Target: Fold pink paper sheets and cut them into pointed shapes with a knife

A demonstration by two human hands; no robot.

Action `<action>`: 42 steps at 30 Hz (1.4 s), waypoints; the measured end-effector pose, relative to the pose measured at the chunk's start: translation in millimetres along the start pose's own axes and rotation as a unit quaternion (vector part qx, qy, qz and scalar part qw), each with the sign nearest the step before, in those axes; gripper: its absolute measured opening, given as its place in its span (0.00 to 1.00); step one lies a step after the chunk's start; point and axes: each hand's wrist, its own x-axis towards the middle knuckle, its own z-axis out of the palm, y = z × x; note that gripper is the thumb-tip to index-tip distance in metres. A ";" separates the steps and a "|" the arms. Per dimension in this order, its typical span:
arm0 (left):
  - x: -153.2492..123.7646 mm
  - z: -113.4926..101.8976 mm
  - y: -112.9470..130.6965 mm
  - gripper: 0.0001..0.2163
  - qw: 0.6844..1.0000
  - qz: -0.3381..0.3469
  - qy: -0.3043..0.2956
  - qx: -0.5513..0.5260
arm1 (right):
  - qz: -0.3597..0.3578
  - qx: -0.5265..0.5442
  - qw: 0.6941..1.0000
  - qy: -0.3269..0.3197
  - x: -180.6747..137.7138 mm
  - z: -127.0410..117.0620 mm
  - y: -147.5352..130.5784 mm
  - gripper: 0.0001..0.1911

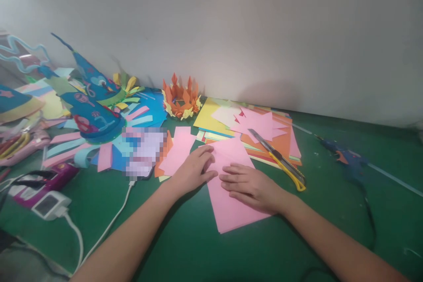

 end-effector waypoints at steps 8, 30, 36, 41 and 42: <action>1.1 1.3 -2.3 0.10 1.000 -0.009 -0.013 0.011 | -0.003 -0.005 1.000 -0.002 -0.8 -0.7 -1.2 0.15; 0.3 4.7 -7.5 0.24 0.999 -0.016 0.040 0.023 | -0.003 -0.008 1.000 -0.009 -0.4 -0.5 -1.1 0.15; 1.9 3.9 -8.3 0.27 0.999 -0.006 0.048 0.025 | -0.006 -0.005 1.000 -0.002 -0.6 -0.5 -0.6 0.15; 2.9 2.8 -8.6 0.26 0.999 0.002 0.043 0.024 | -0.011 -0.007 1.000 0.008 -0.4 -0.6 -0.8 0.15; 3.0 2.7 -8.5 0.26 0.999 0.000 0.039 0.025 | -0.012 -0.007 1.000 0.008 -0.4 -0.4 -0.8 0.15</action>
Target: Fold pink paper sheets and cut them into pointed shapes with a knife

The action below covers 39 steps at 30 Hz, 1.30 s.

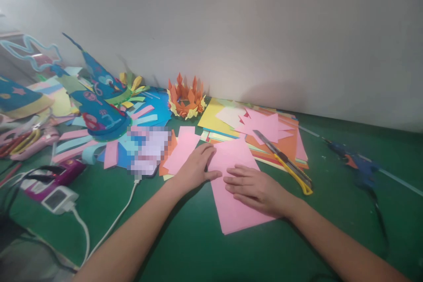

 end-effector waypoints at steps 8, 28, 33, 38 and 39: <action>-0.4 0.4 -0.7 0.28 1.000 -0.020 -0.013 0.000 | -0.004 -0.002 1.000 -0.005 -0.4 -0.1 0.4 0.15; -0.5 0.5 0.6 0.28 0.999 -0.029 -0.017 0.019 | -0.004 -0.004 1.000 -0.013 -1.4 0.8 0.9 0.14; -3.1 4.5 -3.8 0.30 0.999 -0.023 -0.004 0.034 | -0.010 -0.009 1.000 -0.011 0.2 0.0 0.9 0.14; -3.8 5.6 -5.7 0.31 0.999 -0.015 0.013 0.038 | -0.018 -0.008 1.000 0.002 -0.1 1.2 2.3 0.14; -3.5 4.7 -5.0 0.31 0.999 -0.014 0.014 0.035 | -0.018 -0.007 1.000 0.003 -0.3 1.5 2.5 0.14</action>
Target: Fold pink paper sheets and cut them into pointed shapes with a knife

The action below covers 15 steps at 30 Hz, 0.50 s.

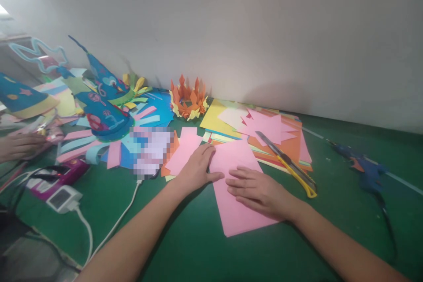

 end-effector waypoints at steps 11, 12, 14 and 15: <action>1.2 -7.9 11.1 0.25 0.999 0.010 -0.009 0.045 | 0.011 0.004 1.000 -0.006 -0.8 0.0 -0.8 0.14; 1.1 -7.8 11.9 0.26 0.999 0.008 -0.010 0.053 | 0.012 0.004 1.000 -0.006 -0.6 -0.2 -0.9 0.14; 1.1 -7.6 12.5 0.27 0.998 0.000 -0.009 0.067 | 0.012 0.005 1.000 -0.005 -0.1 -0.7 -1.2 0.14; 1.2 -7.5 12.4 0.27 0.997 -0.006 -0.006 0.074 | 0.012 0.005 1.000 -0.004 0.1 -0.9 -1.3 0.14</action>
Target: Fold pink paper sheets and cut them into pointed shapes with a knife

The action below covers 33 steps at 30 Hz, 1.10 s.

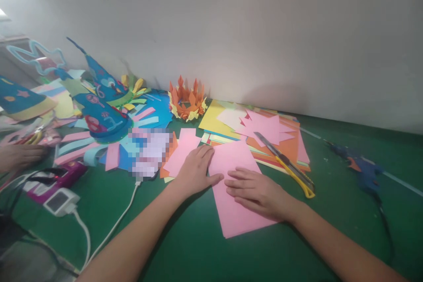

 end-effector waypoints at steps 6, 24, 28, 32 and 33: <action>0.3 1.0 -1.1 0.29 1.000 -0.023 0.006 0.020 | 0.001 0.005 1.000 -0.001 0.7 -0.7 -0.6 0.14; -0.7 -1.7 7.6 0.23 0.997 -0.051 -0.034 0.040 | 0.006 0.011 1.000 -0.008 0.4 -0.6 -0.2 0.14; -1.5 -1.5 7.4 0.24 0.997 -0.051 -0.037 0.037 | 0.005 0.011 1.000 -0.013 0.2 -0.5 0.1 0.14; -1.6 -1.1 6.5 0.24 0.998 -0.042 -0.036 0.032 | 0.004 0.011 1.000 -0.008 0.2 -0.5 -0.3 0.14; -1.7 -1.0 6.4 0.25 0.998 -0.040 -0.035 0.032 | 0.004 0.010 1.000 -0.006 0.3 -0.5 -0.4 0.14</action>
